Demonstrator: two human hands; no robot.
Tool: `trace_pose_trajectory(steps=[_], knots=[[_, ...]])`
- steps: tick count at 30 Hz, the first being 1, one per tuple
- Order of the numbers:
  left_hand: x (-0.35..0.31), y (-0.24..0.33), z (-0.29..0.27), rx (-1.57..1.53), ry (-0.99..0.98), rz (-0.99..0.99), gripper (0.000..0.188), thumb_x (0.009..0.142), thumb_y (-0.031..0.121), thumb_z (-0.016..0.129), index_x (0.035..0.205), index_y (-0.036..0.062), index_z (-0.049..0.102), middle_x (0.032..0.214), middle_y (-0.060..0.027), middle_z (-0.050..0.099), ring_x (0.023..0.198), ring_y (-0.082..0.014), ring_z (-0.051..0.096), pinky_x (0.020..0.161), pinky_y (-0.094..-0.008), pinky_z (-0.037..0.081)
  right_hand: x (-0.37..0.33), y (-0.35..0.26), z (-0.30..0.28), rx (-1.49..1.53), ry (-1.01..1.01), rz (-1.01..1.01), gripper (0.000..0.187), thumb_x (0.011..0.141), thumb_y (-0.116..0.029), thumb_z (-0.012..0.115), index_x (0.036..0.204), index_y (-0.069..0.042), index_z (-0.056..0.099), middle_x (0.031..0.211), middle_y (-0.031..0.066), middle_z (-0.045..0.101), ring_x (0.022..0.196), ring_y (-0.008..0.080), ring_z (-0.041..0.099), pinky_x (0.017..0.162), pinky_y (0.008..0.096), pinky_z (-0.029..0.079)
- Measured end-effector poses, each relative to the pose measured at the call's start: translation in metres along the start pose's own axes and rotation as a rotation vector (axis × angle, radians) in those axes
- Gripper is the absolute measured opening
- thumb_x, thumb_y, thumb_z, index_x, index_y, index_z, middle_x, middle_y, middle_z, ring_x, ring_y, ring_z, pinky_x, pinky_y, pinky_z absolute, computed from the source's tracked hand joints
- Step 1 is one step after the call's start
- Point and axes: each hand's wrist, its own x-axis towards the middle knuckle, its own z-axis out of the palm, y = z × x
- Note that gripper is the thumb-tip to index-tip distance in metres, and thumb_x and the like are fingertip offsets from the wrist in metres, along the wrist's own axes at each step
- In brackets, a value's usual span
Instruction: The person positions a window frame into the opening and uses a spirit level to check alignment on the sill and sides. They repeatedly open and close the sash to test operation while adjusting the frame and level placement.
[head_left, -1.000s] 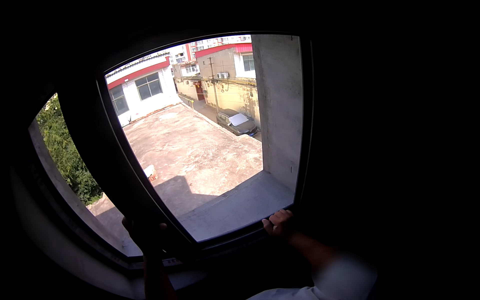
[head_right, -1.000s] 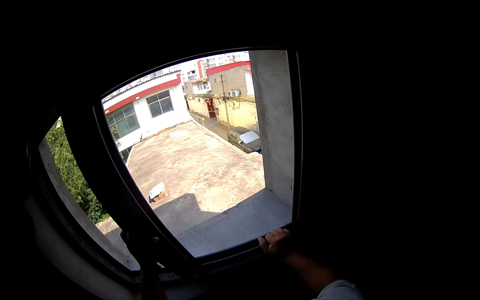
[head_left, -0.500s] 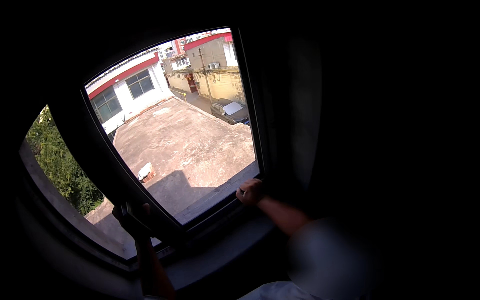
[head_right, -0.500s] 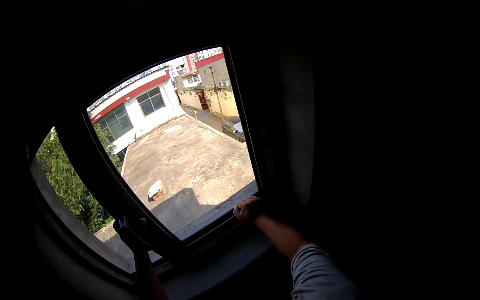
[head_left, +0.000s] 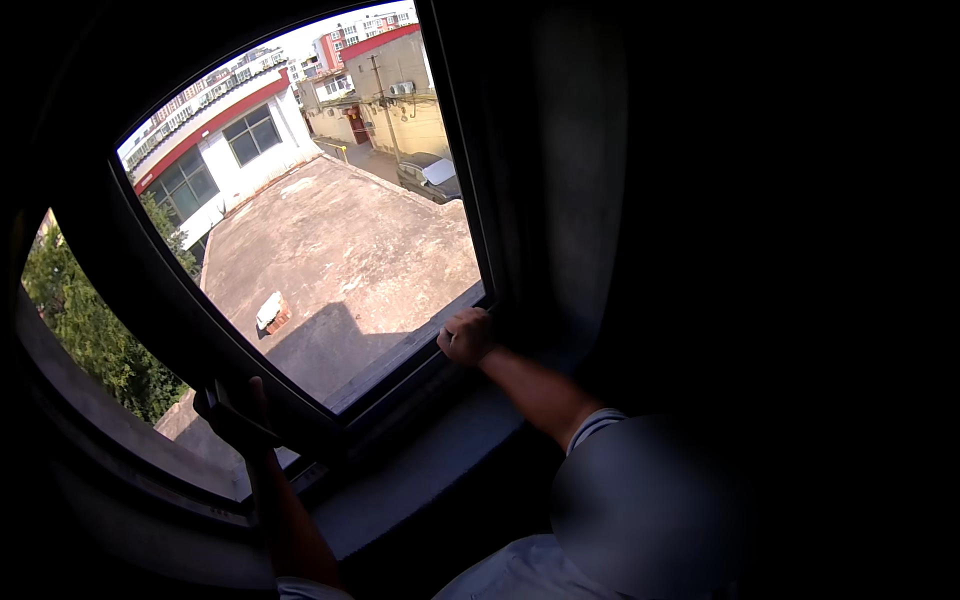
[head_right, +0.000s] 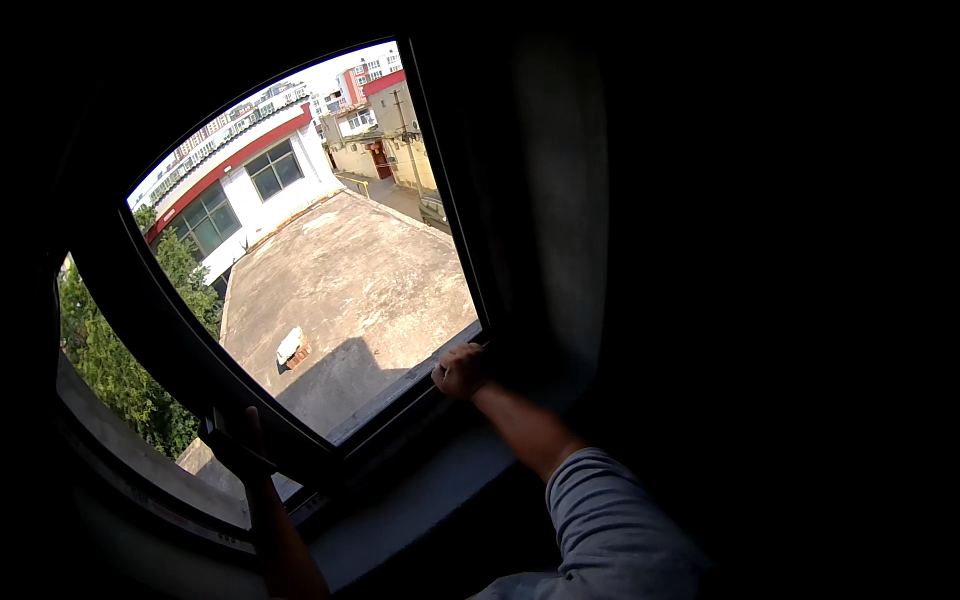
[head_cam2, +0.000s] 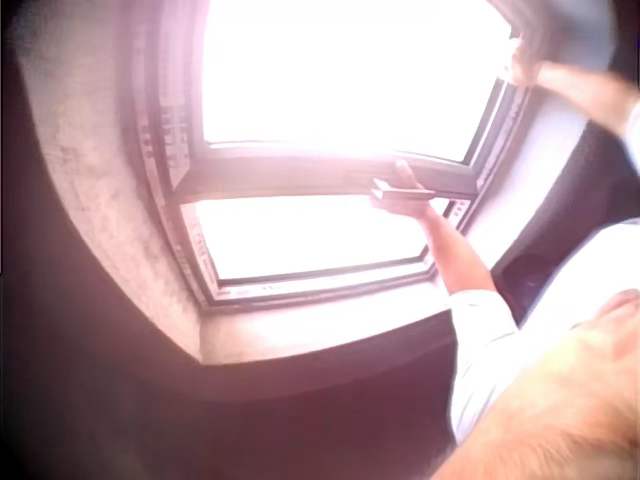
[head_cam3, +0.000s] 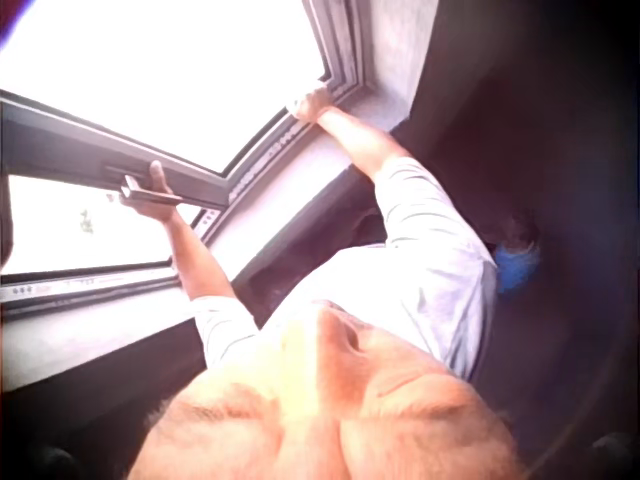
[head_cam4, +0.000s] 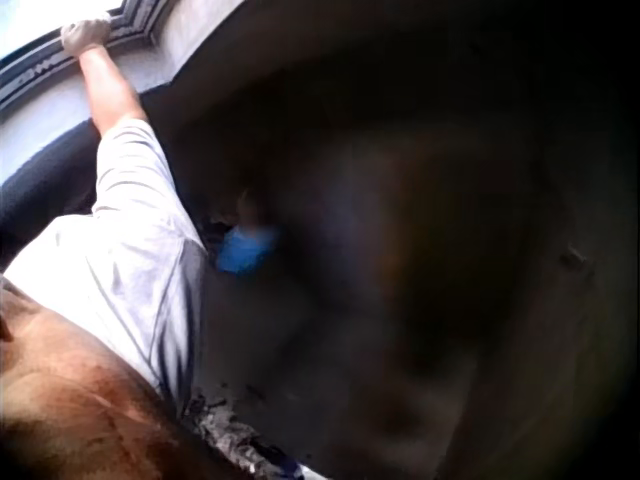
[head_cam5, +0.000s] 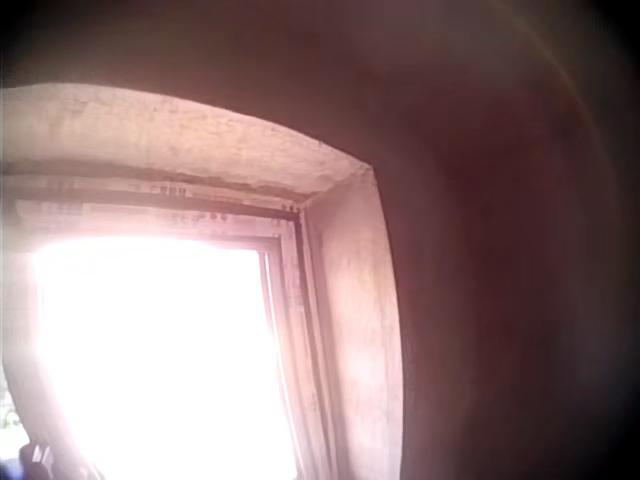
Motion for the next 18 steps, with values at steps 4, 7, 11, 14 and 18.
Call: trace_pose_trajectory(steps=[4,7,11,14,18], knots=[[-0.002,-0.006,-0.003,-0.088,0.000,-0.007,0.069,0.093,0.035,0.088,0.144,-0.0019,0.059,0.137,-0.0234,0.063,0.129,-0.0411,0.061,0.112,-0.0516,0.049,0.000,-0.005,-0.004,0.033,0.037,-0.012,0.023,0.075,-0.019,0.073,0.059,-0.010,0.058,0.066,0.0137,0.063,0.066,0.0369,0.067,0.064,0.0506,0.054],[-0.002,0.007,-0.013,-0.113,-0.030,0.002,0.065,0.095,0.033,0.086,0.143,-0.0020,0.060,0.135,-0.0221,0.064,0.127,-0.0392,0.063,0.113,-0.0504,0.048,-0.005,-0.006,-0.011,0.047,0.040,0.012,0.024,0.074,-0.017,0.073,0.059,-0.010,0.057,0.065,0.0134,0.062,0.066,0.0367,0.067,0.062,0.0505,0.053],[0.006,0.025,-0.019,-0.142,-0.198,-0.071,0.061,0.097,0.031,0.084,0.143,-0.0024,0.061,0.130,-0.0194,0.067,0.126,-0.0353,0.064,0.113,-0.0478,0.048,-0.003,-0.007,-0.018,0.044,0.028,0.006,0.024,0.074,-0.016,0.074,0.058,-0.010,0.056,0.065,0.0131,0.062,0.066,0.0366,0.066,0.062,0.0500,0.052],[-0.004,0.023,-0.012,-0.251,-0.086,-0.134,0.059,0.098,0.031,0.083,0.141,-0.0022,0.061,0.127,-0.0167,0.069,0.125,-0.0320,0.064,0.111,-0.0456,0.048,-0.004,-0.005,-0.020,0.045,0.017,-0.010,0.025,0.076,-0.017,0.074,0.060,-0.010,0.057,0.066,0.0130,0.063,0.067,0.0371,0.066,0.065,0.0498,0.053],[0.003,0.026,-0.017,-0.208,-0.169,-0.105,0.054,0.099,0.034,0.081,0.135,-0.0020,0.063,0.123,-0.0147,0.069,0.116,-0.0310,0.064,0.105,-0.0449,0.050,-0.001,-0.008,-0.026,0.022,-0.008,0.005,0.025,0.077,-0.018,0.074,0.060,-0.010,0.057,0.067,0.0130,0.063,0.068,0.0368,0.066,0.066,0.0498,0.054]])
